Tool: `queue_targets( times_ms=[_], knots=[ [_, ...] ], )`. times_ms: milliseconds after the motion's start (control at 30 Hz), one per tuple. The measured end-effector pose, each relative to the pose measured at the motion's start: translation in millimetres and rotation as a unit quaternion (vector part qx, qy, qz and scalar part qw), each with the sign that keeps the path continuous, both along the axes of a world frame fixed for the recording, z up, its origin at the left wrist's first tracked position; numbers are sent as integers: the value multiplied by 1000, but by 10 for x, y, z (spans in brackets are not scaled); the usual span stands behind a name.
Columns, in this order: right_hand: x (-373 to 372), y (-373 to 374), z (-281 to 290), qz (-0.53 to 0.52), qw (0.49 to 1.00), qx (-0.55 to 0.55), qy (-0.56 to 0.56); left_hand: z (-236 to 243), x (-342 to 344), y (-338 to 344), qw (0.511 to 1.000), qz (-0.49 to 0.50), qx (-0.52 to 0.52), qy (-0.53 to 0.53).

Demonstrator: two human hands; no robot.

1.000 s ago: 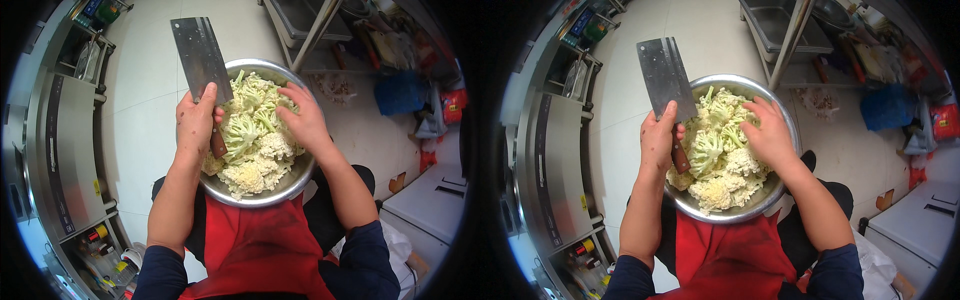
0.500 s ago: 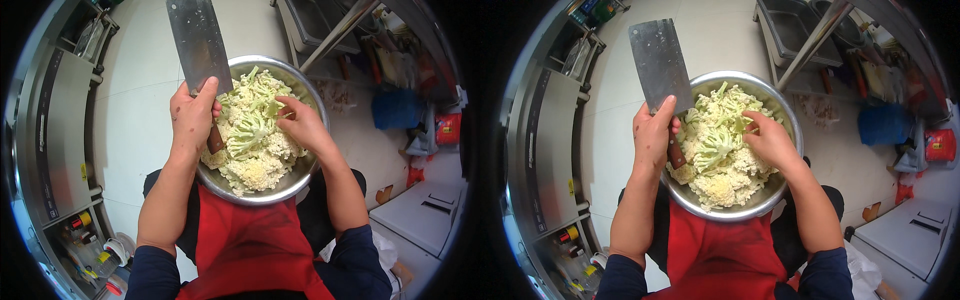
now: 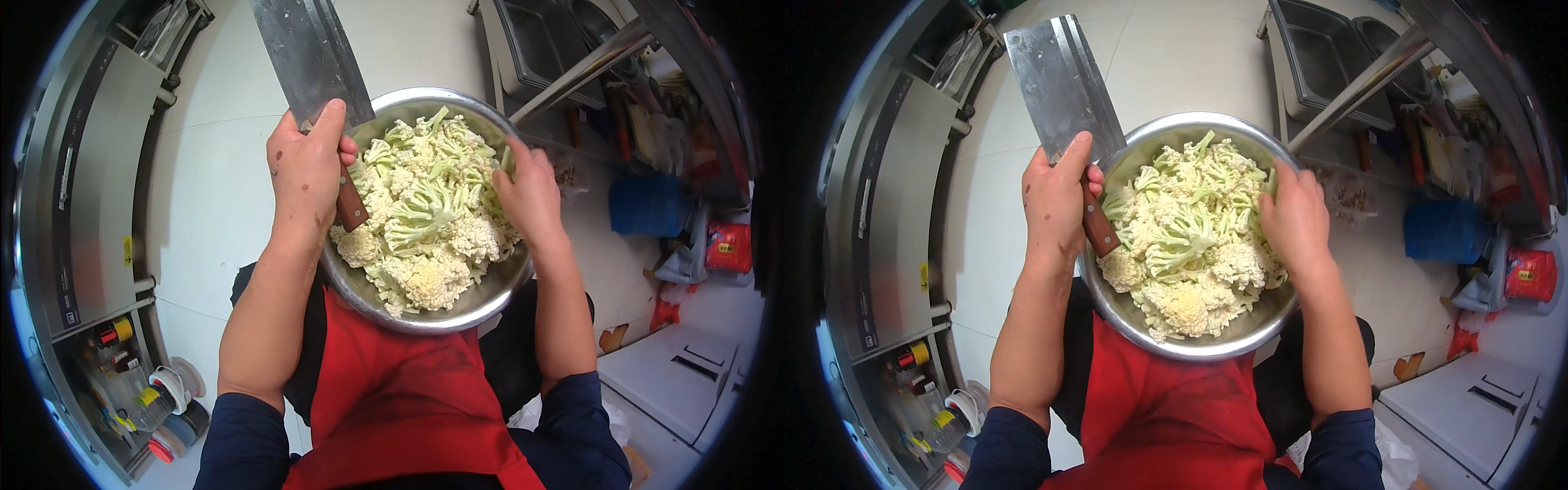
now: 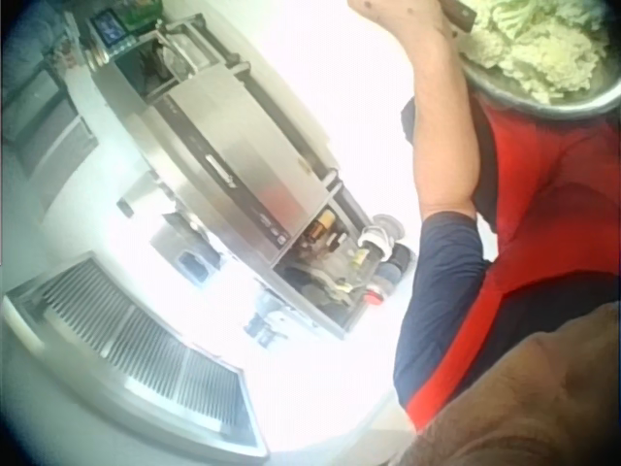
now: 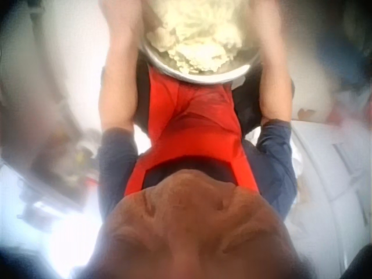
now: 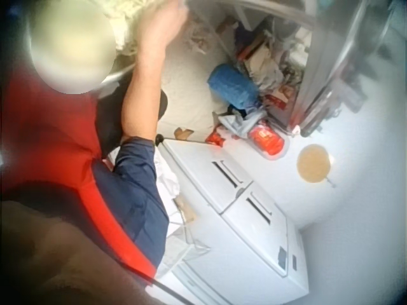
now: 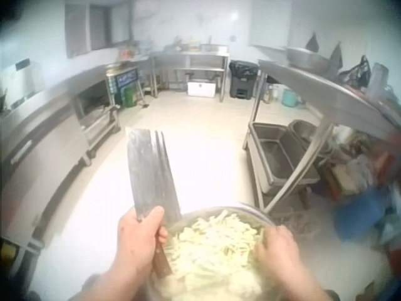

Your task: The person removes a head of cauliflower from a plastic bag, breaks off florets by hand, and uses a cleaver to chop them into smaller pieces. The chopped cauliflower is collected in a metal bowl.

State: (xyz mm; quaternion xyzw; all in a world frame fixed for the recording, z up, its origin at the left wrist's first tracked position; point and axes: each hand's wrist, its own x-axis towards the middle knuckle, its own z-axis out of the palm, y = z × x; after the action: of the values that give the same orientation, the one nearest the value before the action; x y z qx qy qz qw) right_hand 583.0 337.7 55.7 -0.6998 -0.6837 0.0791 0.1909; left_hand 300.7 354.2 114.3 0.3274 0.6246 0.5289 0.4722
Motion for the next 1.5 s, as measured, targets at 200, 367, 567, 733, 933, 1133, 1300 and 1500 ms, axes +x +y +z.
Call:
queue_targets(
  times_ms=[200,367,567,733,933,1133,1300,1500],
  knots=[
    [-669,-174,70,327,934,-37,140,5,-59,-27,1000,13,10,-17],
    [-636,-361,329,345,927,-132,65,-6,-188,-60,999,10,24,-30],
    [-505,-282,335,223,918,-281,167,15,-215,-41,998,14,16,-51],
    [-778,84,241,86,938,-299,154,42,-182,-70,997,16,2,-70],
    [-1098,405,193,190,937,-279,-94,59,-172,-40,998,21,9,-62],
    [-1185,467,-154,178,949,-241,-104,61,-204,-51,998,11,5,-55],
    [-780,251,-200,85,942,-167,277,77,-222,-55,998,15,-3,-61],
    [-297,-14,215,23,613,-228,756,33,-40,-102,998,-69,1,12]
  ],
)
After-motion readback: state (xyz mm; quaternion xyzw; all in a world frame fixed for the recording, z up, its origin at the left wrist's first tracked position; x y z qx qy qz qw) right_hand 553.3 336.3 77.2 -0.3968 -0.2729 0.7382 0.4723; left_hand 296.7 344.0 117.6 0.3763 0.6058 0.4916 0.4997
